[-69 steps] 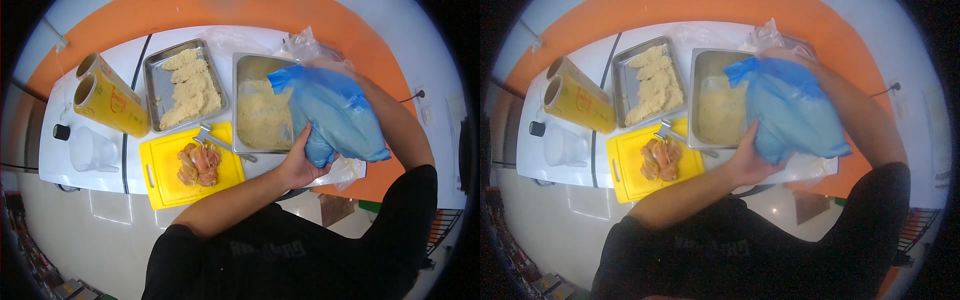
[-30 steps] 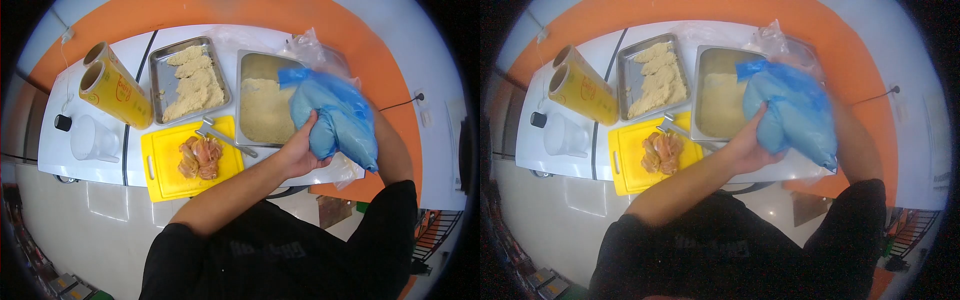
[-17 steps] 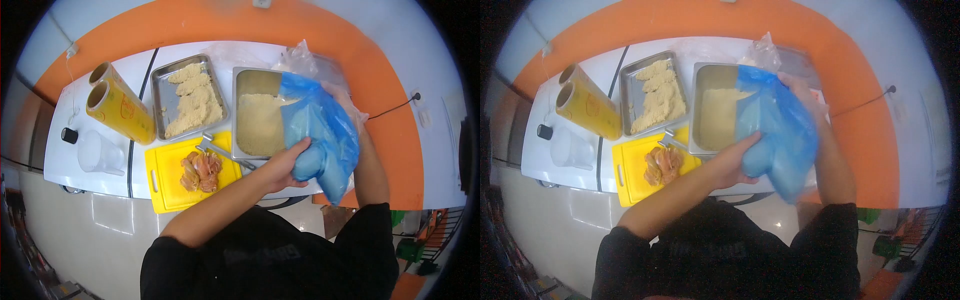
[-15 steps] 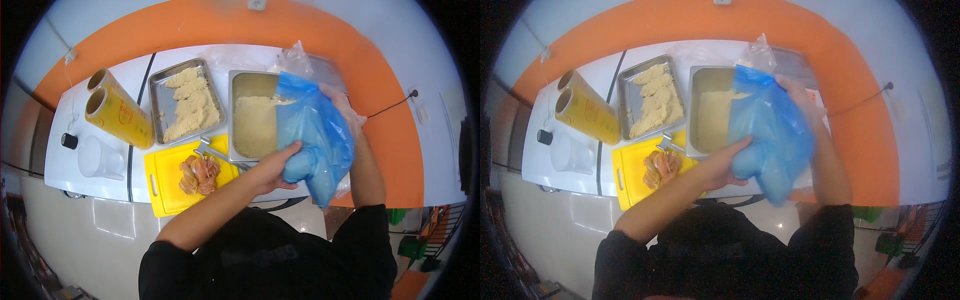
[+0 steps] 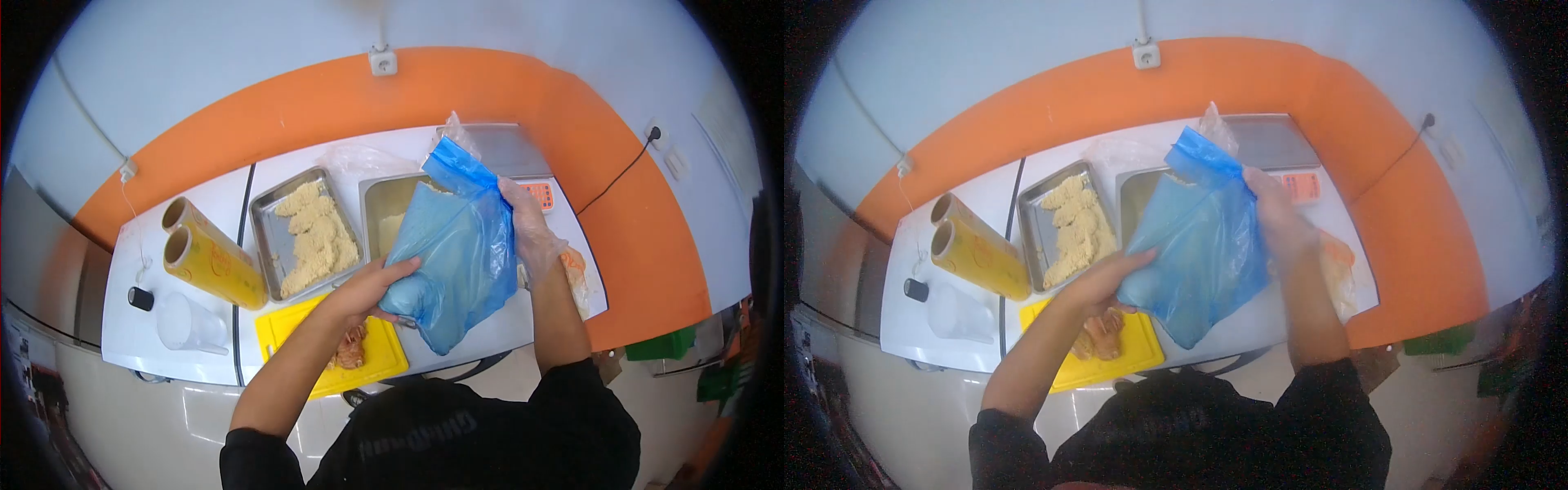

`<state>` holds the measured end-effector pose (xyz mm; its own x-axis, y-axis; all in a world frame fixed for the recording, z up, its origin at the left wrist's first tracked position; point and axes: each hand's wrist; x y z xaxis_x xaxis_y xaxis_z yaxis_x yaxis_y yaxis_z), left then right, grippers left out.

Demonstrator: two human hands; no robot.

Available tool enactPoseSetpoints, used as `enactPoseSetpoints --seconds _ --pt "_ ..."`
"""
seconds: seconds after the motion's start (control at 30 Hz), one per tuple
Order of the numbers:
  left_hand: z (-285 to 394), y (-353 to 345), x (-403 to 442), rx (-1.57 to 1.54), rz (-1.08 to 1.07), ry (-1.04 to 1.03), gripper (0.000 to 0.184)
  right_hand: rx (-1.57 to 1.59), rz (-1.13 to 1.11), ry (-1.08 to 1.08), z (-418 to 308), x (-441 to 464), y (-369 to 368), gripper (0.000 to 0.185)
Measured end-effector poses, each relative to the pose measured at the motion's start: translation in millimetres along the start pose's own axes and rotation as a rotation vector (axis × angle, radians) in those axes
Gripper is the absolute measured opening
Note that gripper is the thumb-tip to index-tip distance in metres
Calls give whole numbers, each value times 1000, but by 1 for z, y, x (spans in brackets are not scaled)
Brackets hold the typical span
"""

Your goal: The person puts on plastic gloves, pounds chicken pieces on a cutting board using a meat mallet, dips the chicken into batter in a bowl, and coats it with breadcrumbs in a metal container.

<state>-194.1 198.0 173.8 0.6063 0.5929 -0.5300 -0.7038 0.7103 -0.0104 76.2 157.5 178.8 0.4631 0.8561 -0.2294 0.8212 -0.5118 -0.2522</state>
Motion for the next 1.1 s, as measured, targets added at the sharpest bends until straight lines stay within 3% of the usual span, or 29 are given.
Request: enactPoseSetpoints --seconds 0.17,0.3,0.47,0.63,0.73,0.93,1.07,1.1 --pt "29 15 -9 215 134 -121 76 40 -110 198 -9 8 1 36" --pt "42 29 -8 319 208 -181 70 21 -22 285 -15 1 -7 37" --pt "47 51 1 342 305 -292 72 -79 36 512 -27 -1 -15 40" --pt "58 64 0 356 393 -472 73 -30 89 684 -49 -11 -36 40" --pt "58 67 -1 365 413 -480 72 59 33 733 -50 -3 -50 41" --pt "29 73 -12 204 597 -570 60 -185 -24 870 -80 10 -73 37" --pt "-26 73 -58 141 513 -557 50 -165 -34 820 -112 49 -53 41" --pt "-43 75 -75 149 449 -481 47 -209 93 761 -123 56 -46 42"
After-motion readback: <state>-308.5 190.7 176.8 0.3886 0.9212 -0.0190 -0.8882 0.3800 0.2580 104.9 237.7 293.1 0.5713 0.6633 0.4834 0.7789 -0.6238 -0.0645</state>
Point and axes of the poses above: each hand's wrist, its own x-axis towards the middle knuckle, its own y-axis out of the back of the hand, z = x × y, and after that the axes turned 6 degrees about z, right-handed
